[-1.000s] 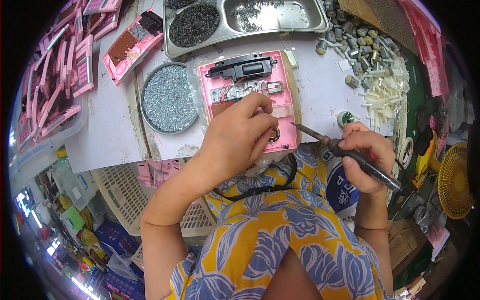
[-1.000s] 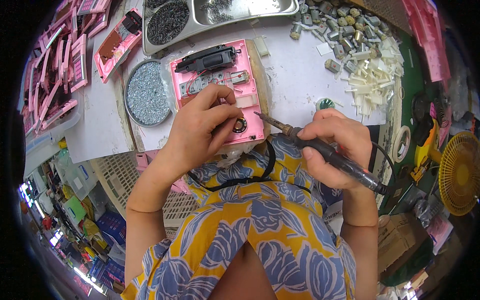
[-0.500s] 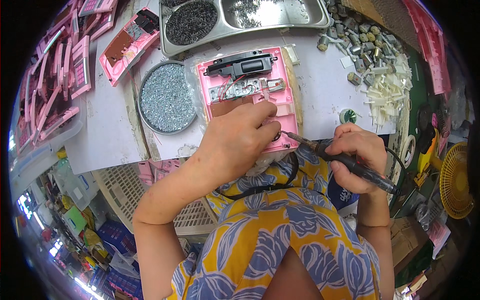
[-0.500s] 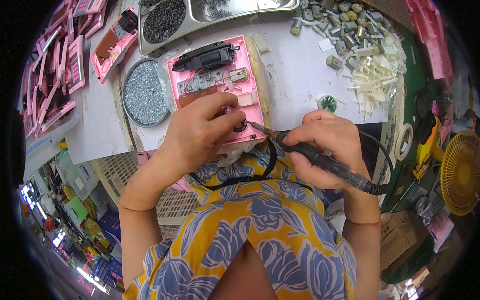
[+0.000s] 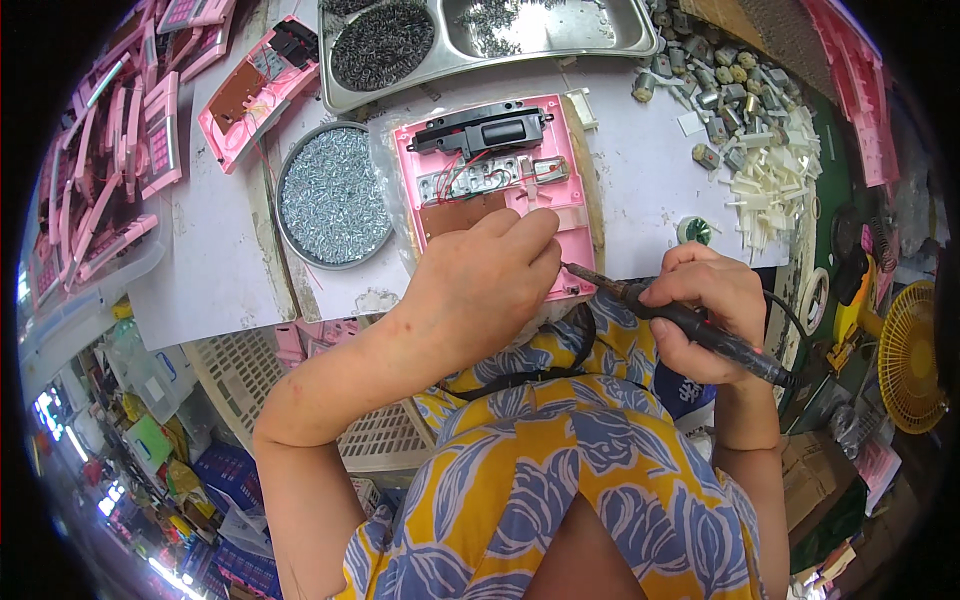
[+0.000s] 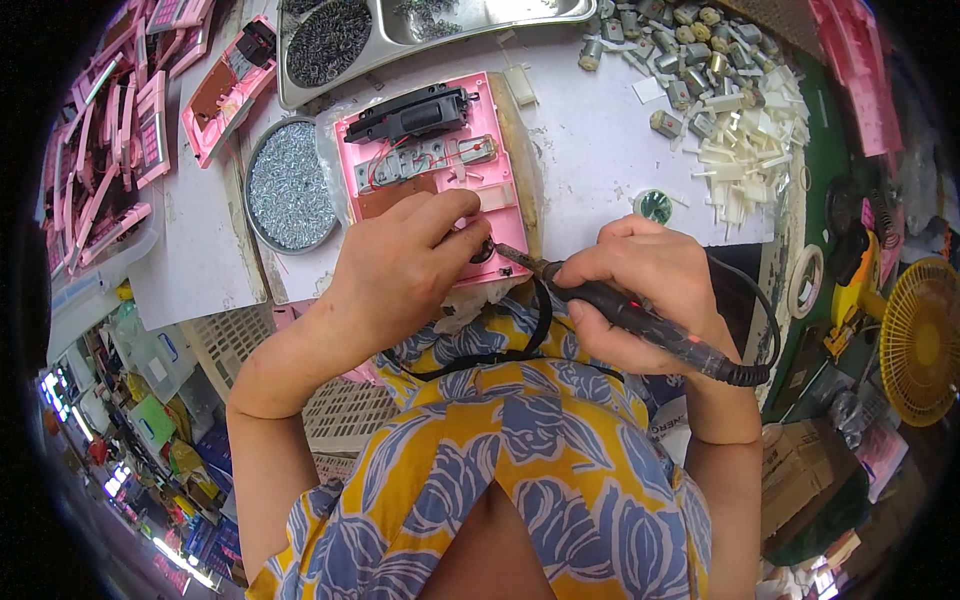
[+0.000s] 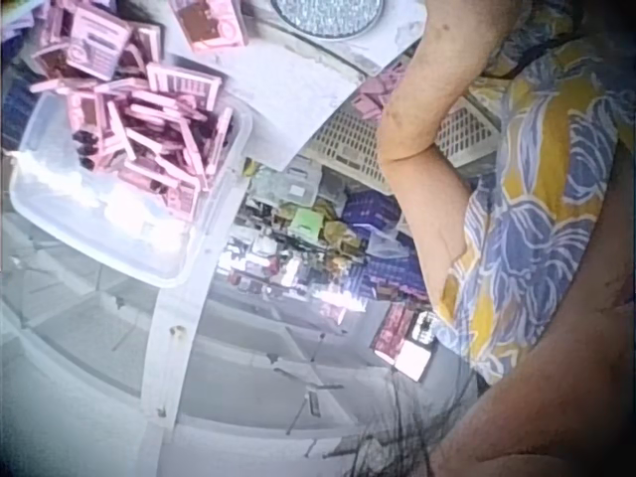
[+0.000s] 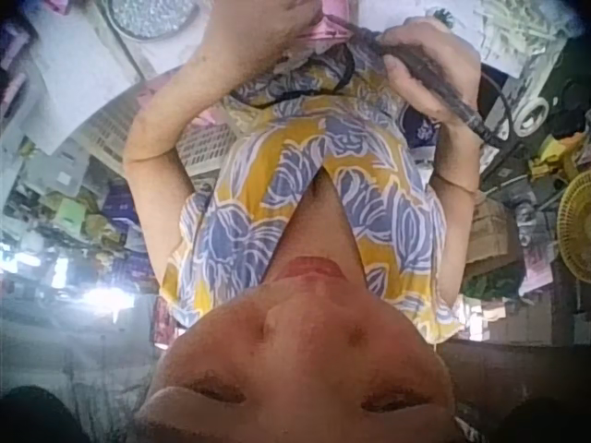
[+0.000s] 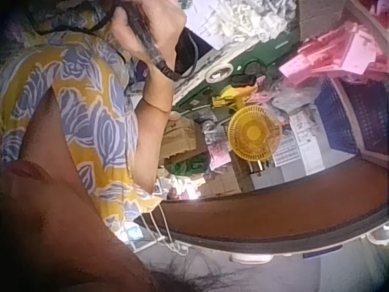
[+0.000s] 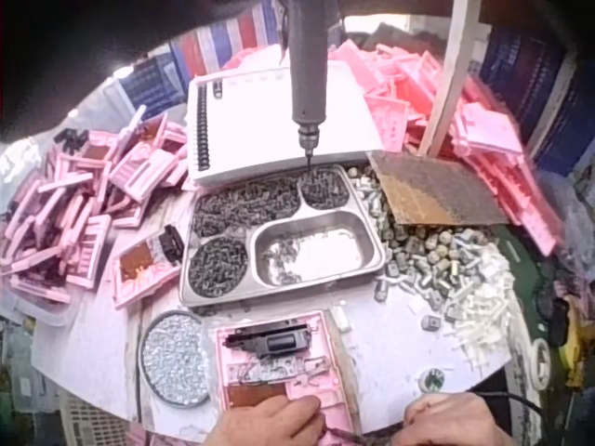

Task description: Soldering electronic components and assembling a pink toy device at a factory workbench.

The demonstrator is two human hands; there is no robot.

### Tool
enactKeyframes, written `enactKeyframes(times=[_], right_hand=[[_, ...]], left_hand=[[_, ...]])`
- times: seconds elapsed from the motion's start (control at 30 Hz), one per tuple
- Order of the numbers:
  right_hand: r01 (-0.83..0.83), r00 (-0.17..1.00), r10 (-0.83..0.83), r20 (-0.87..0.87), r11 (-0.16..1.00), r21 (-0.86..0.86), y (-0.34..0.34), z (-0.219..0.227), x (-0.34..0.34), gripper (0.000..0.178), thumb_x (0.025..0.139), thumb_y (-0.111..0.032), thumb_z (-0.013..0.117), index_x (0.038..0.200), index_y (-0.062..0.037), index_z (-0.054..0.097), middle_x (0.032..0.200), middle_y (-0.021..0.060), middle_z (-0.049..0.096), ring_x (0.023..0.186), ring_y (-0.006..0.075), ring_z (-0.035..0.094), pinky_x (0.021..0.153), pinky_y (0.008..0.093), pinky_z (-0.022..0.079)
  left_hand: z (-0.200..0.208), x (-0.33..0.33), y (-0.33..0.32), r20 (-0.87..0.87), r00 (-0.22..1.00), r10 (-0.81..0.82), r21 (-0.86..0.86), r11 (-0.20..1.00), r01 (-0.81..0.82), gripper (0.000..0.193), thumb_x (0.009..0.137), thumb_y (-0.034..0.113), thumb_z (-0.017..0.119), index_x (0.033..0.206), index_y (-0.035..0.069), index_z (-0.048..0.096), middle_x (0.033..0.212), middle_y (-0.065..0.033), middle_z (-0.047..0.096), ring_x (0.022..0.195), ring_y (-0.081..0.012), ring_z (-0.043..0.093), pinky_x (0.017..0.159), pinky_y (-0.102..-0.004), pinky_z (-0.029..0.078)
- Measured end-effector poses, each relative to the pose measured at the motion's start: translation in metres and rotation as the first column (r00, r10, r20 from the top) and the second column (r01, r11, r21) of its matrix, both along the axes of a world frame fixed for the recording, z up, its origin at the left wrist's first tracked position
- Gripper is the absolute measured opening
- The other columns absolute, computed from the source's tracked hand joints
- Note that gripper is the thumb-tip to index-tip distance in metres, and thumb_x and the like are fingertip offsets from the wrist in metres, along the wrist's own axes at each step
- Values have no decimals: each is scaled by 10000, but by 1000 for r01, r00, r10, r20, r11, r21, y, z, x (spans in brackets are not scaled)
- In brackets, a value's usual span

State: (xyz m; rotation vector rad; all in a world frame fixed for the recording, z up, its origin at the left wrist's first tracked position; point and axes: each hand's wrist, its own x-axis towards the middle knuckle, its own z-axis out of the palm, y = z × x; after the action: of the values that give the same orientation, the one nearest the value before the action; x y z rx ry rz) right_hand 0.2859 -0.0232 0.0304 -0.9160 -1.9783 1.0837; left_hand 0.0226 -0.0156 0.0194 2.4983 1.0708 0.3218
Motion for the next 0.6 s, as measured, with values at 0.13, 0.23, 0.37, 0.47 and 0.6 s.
enactKeyframes(times=[0.13, 0.23, 0.37, 0.47, 0.6], right_hand=[[7, 1000, -7, 11, 1000, -11, -1, 3, 2, 247, 667, -44, 735, 909, -5, 710, 657, 64, 619, 543, 223, 577, 634, 325, 486], [117, 992, -120, -37, 991, -61, -5, 6, 31, 236, 704, -52, 736, 931, 6, 702, 688, 66, 618, 552, 165, 542, 602, 289, 442], [596, 777, -613, -144, 790, -146, -19, 20, 105, 240, 860, -135, 720, 1037, 17, 663, 789, -3, 606, 594, 45, 467, 534, 218, 334], [883, 447, -853, -270, 469, -20, -14, 36, 170, 168, 922, -77, 684, 1075, -10, 663, 760, -34, 573, 583, 15, 434, 523, 193, 314], [982, 157, -937, -312, 116, 149, -24, 43, 241, 137, 932, -40, 671, 1064, -9, 682, 848, -23, 636, 671, 27, 516, 596, 183, 386]], left_hand=[[0, -2, 2, 12, 1000, -18, 8, 1000, 18, 361, 706, 70, 716, 1065, 52, 685, 1089, -69, 624, 886, -244, 646, 692, -354, 551], [2, -1, 6, 10, 999, -46, -9, 999, 46, 367, 693, 74, 716, 1057, 51, 683, 1082, -69, 619, 878, -250, 642, 698, -365, 548], [-1, 1, 9, 46, 993, -106, 118, 988, 100, 207, 717, 106, 660, 913, 37, 656, 998, -77, 588, 838, -249, 607, 647, -366, 527], [5, 10, 5, 66, 998, -5, 88, 996, -1, 313, 647, 16, 738, 957, 49, 713, 988, -102, 665, 855, -294, 671, 718, -395, 558], [7, 13, 4, 57, 998, 14, 96, 995, -20, 318, 642, -19, 733, 955, 36, 731, 1001, -112, 681, 888, -307, 685, 734, -392, 567]])
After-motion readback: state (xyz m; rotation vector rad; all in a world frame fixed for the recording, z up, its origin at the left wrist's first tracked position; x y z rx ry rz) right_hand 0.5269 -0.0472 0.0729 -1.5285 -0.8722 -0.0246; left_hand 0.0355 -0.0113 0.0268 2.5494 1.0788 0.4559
